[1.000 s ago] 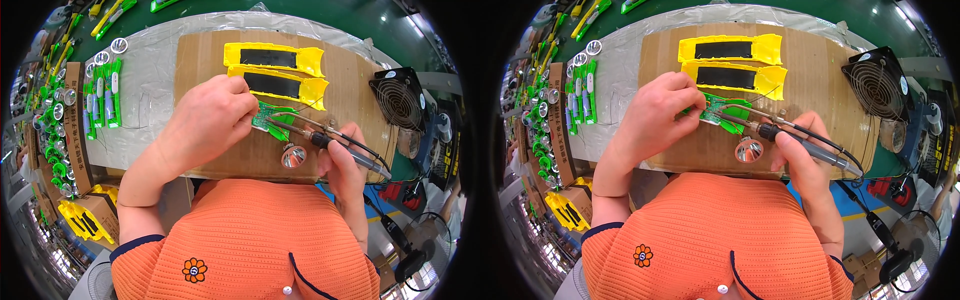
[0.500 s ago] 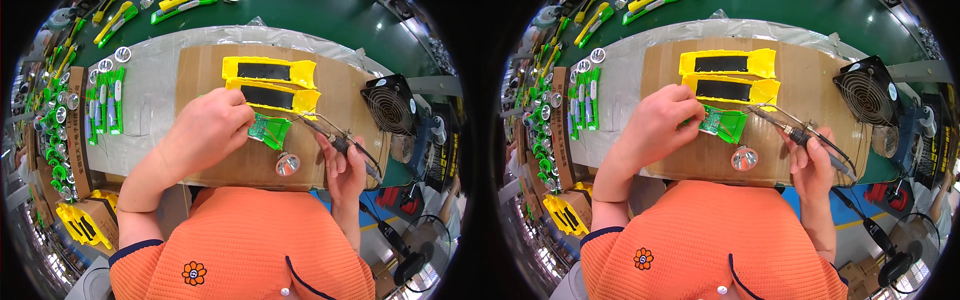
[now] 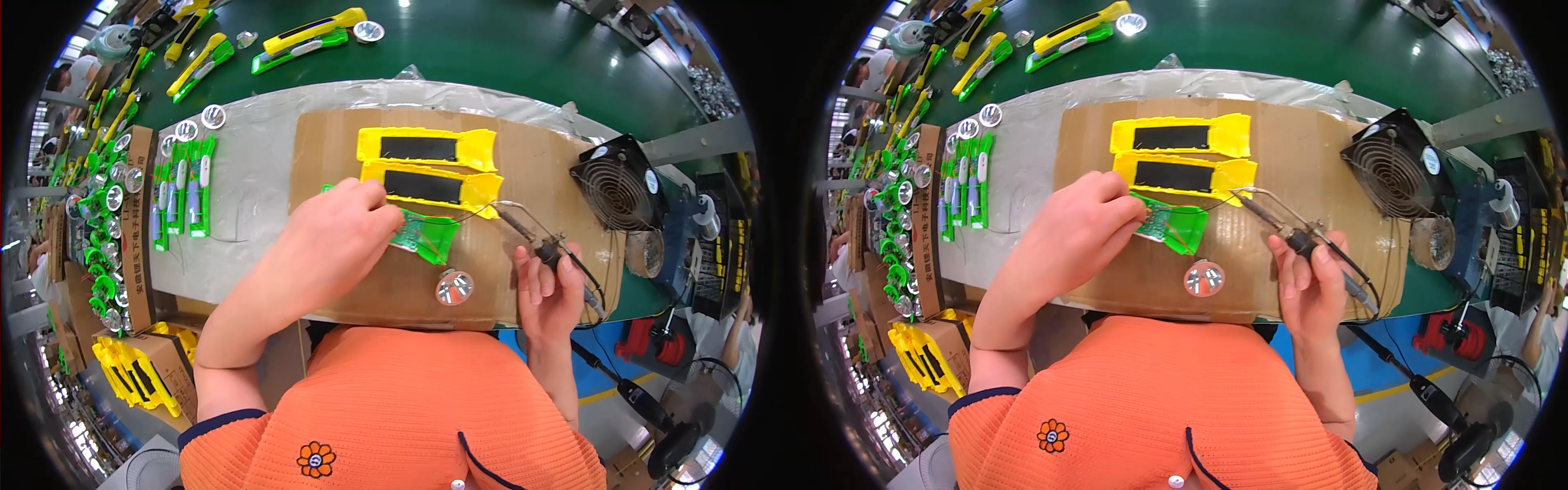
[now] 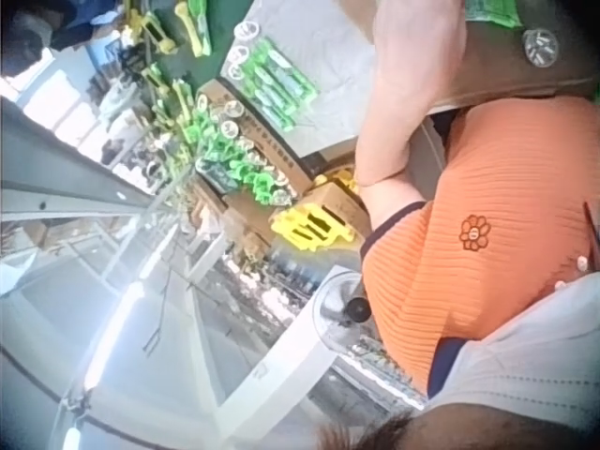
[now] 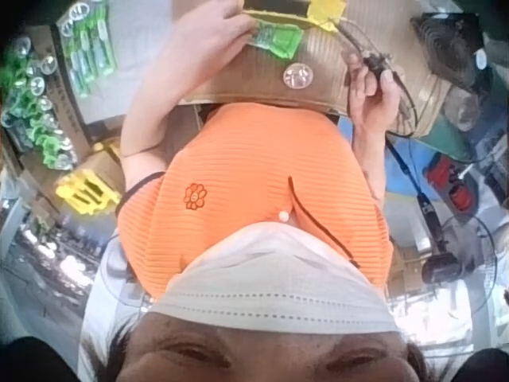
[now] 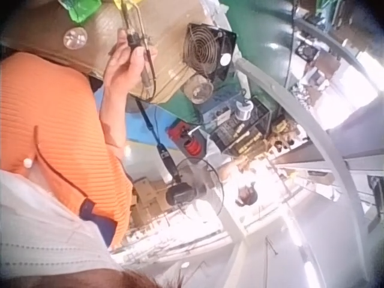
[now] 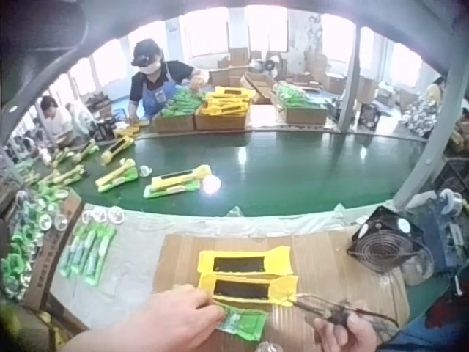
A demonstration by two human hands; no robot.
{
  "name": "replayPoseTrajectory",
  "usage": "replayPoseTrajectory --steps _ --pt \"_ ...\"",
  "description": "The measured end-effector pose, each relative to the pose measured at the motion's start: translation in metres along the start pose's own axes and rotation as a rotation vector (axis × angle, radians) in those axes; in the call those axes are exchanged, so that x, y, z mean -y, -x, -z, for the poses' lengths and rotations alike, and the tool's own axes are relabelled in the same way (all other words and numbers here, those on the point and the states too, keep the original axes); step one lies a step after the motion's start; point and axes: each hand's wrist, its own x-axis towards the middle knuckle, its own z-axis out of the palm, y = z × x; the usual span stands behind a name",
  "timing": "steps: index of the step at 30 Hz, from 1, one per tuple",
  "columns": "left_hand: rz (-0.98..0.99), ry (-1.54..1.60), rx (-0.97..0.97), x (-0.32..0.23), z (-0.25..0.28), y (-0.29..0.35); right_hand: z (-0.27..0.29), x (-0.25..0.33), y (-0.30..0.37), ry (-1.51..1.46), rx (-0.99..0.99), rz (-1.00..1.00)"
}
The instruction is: Soldering electronic components and wires into yellow solar-powered flashlight casings on an assembly line.
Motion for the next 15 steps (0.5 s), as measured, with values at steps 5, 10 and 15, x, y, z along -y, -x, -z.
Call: replayPoseTrajectory --steps 5,10,15 --pt "-0.105 -0.06 -0.173 -0.031 -0.013 -0.024 -0.002 0.001 0.005 -0.037 -0.049 0.022" --pt "-0.139 -0.19 -0.112 -0.048 -0.045 -0.048 -0.007 0.012 0.007 -0.012 -0.05 0.075" --pt "-0.104 0.0 -0.307 -0.046 -0.029 -0.04 -0.006 0.016 -0.007 0.051 0.02 0.119"
